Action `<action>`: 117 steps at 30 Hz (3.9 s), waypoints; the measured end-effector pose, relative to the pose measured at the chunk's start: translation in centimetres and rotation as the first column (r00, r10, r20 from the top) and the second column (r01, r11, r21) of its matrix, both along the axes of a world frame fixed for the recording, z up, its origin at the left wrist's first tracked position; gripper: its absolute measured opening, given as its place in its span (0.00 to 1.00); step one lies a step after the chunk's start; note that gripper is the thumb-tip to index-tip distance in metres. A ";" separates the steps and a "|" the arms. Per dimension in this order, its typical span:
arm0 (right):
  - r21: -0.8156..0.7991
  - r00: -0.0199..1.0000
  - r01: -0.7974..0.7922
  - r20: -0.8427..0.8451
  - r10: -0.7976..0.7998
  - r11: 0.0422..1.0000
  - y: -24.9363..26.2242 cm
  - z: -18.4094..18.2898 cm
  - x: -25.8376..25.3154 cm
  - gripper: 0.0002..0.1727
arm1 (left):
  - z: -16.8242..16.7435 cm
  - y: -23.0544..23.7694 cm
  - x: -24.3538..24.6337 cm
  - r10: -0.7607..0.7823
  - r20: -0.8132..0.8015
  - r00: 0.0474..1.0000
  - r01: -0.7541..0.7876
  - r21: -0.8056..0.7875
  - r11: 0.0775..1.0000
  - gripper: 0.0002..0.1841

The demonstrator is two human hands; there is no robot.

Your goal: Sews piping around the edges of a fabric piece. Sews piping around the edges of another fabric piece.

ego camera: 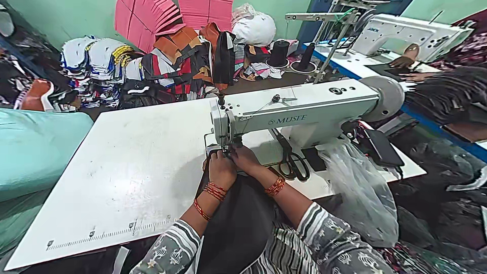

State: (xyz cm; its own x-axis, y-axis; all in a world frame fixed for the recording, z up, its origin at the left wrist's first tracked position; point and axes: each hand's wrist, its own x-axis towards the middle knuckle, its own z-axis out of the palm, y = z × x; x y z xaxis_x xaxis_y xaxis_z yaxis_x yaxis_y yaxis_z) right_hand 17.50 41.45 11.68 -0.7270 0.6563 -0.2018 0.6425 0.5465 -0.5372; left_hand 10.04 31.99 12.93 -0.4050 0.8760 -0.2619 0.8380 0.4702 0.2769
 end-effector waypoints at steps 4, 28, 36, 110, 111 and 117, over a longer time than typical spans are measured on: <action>-0.010 1.000 -0.020 -0.008 0.020 1.000 0.1 0.3 0.3 0.19 | -0.4 0.2 -0.4 0.026 -0.012 1.000 -0.026 0.029 0.999 0.23; -0.070 0.978 -0.205 0.024 0.207 0.976 0.1 1.1 0.5 0.18 | -2.3 0.1 -5.4 -0.035 0.281 0.959 -0.080 0.391 0.917 0.13; -0.158 0.996 0.032 -0.073 -0.044 0.987 -1.6 0.9 -0.3 0.17 | -2.7 0.1 -6.8 -0.134 0.326 0.936 -0.010 0.405 0.914 0.13; -0.102 0.986 -0.065 0.147 0.079 0.993 0.2 2.3 -0.2 0.22 | -3.4 -0.6 -3.1 -0.015 0.071 0.997 -0.019 0.460 0.888 0.16; -0.091 0.986 -0.077 0.138 0.089 0.993 0.1 2.0 -0.1 0.22 | -3.6 -0.5 -3.2 -0.010 0.077 0.997 -0.027 0.471 0.882 0.16; -0.060 0.985 -0.094 0.140 0.102 0.994 -0.3 1.5 0.5 0.25 | -3.2 -0.4 -3.7 0.001 0.151 0.989 -0.066 0.428 0.901 0.16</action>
